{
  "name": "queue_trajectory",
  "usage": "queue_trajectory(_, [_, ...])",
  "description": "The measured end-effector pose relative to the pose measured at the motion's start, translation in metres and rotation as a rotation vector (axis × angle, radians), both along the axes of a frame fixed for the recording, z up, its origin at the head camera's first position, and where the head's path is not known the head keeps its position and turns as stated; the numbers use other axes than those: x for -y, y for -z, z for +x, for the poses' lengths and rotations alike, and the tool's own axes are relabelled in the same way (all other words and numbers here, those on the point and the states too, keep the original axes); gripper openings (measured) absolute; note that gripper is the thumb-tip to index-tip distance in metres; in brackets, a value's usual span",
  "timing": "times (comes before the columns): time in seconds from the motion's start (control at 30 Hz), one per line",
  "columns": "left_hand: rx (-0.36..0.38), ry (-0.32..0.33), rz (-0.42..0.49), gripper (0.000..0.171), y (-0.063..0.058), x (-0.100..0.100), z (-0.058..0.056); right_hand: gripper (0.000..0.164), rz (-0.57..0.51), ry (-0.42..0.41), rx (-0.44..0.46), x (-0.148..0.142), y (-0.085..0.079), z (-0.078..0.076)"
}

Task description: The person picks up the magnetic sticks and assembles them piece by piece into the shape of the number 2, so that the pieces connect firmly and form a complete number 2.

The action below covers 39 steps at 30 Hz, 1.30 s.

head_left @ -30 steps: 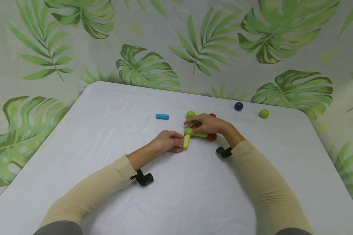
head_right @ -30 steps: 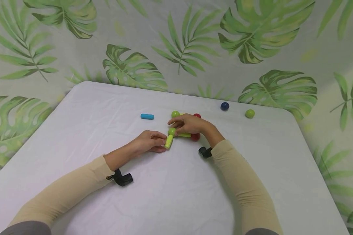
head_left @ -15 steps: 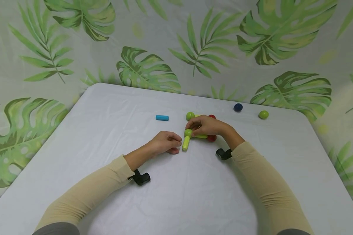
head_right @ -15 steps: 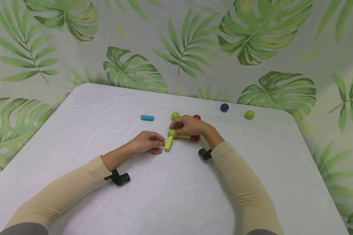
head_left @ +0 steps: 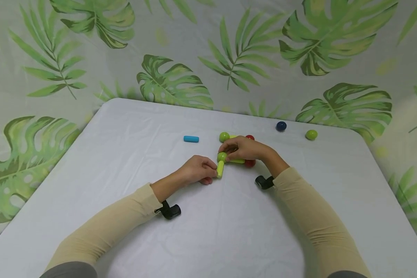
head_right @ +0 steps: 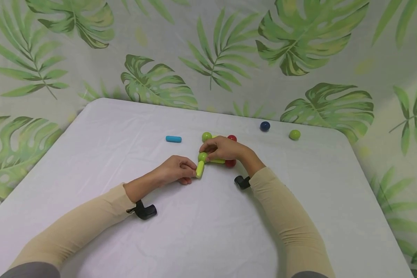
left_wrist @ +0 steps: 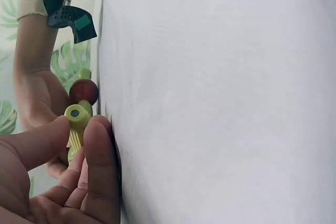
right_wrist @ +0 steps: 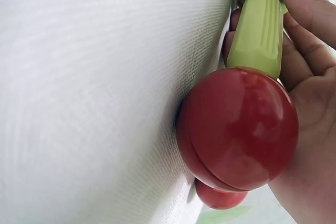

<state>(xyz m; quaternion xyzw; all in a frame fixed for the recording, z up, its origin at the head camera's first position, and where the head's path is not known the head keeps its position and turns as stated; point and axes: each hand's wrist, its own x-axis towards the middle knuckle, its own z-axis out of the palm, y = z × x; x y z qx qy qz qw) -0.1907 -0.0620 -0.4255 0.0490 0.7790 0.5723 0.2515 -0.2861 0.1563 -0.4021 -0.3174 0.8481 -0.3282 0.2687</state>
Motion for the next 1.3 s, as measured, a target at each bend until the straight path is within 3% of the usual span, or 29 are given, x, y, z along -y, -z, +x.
queue_trajectory(0.4, [0.011,-0.021,-0.037,0.021,-0.004,-0.006,-0.001,0.029,0.008,-0.001,-0.009,-0.002,-0.002,0.001])
queue_trajectory(0.67, [-0.17,-0.021,-0.188,0.021,-0.007,0.003,-0.009,0.033,0.024,-0.016,-0.045,-0.002,-0.004,0.005])
queue_trajectory(0.8, [-0.222,-0.007,-0.236,0.021,-0.008,0.007,-0.011,0.033,0.011,-0.022,-0.076,-0.009,-0.009,0.011])
queue_trajectory(1.03, [-0.303,0.022,-0.275,0.024,-0.009,0.012,-0.017,0.033,0.027,0.027,-0.177,-0.048,-0.023,0.033])
queue_trajectory(1.3, [-0.421,0.055,-0.338,0.026,-0.013,0.012,-0.026,0.033,0.019,0.116,-0.244,-0.113,-0.026,0.055])
